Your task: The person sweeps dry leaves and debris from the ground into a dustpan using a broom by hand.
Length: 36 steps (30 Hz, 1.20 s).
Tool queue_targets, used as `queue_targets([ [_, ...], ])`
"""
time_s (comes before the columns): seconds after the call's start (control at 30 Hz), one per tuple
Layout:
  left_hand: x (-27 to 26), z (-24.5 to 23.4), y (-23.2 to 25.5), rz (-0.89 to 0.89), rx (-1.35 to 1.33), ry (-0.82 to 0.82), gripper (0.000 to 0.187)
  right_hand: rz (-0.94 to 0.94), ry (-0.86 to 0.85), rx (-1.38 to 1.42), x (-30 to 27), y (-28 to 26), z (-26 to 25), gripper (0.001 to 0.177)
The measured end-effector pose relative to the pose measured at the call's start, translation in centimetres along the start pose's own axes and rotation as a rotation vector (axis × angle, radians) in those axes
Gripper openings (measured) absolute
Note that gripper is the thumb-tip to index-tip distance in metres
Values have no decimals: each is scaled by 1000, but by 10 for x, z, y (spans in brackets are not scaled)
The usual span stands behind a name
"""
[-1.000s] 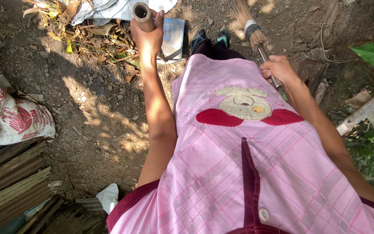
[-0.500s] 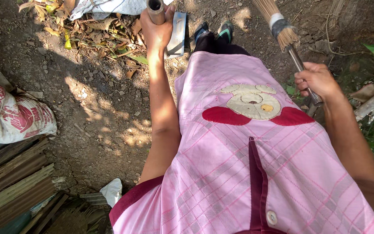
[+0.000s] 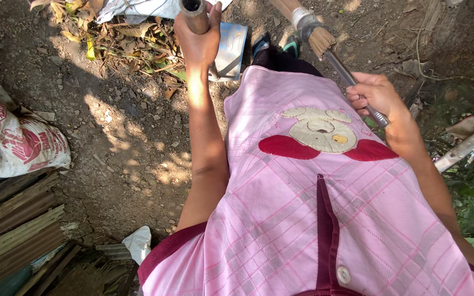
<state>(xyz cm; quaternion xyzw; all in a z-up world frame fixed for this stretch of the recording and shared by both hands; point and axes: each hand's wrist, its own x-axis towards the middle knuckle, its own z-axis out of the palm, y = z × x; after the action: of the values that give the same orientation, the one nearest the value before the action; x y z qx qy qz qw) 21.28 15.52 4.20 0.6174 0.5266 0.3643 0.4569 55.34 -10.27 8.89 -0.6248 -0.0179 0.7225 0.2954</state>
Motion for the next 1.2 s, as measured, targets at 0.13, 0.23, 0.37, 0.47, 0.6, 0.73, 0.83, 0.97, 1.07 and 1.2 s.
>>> queue_targets([
  [0.13,-2,-12,10,33,-38,-1,18,-99,12,-202,33,-22,10,55],
  [0.23,-7,-21,13,44,-34,7,17,-61,106,-354,62,-28,19,32],
  [0.37,-14,-23,15,113,-21,47,18,31,130,-383,104,-27,44,25],
  [0.47,-17,-20,12,67,2,64,18,46,-8,-236,114,-22,58,25],
  [0.6,-13,-17,8,68,-57,38,18,8,-87,-203,79,-35,55,43],
  [0.73,-8,-12,13,70,-66,39,19,-51,-25,-393,65,-44,63,51],
  [0.83,0,-10,19,4,-24,48,19,-62,21,-290,74,-49,51,46],
  [0.97,7,-10,21,-96,-22,51,20,-197,120,-239,98,-43,15,37],
  [1.07,9,-10,24,0,-51,49,22,-280,197,-233,126,-45,-12,17],
  [1.2,8,-10,41,-24,-32,60,21,-267,380,-325,160,-63,-19,11],
])
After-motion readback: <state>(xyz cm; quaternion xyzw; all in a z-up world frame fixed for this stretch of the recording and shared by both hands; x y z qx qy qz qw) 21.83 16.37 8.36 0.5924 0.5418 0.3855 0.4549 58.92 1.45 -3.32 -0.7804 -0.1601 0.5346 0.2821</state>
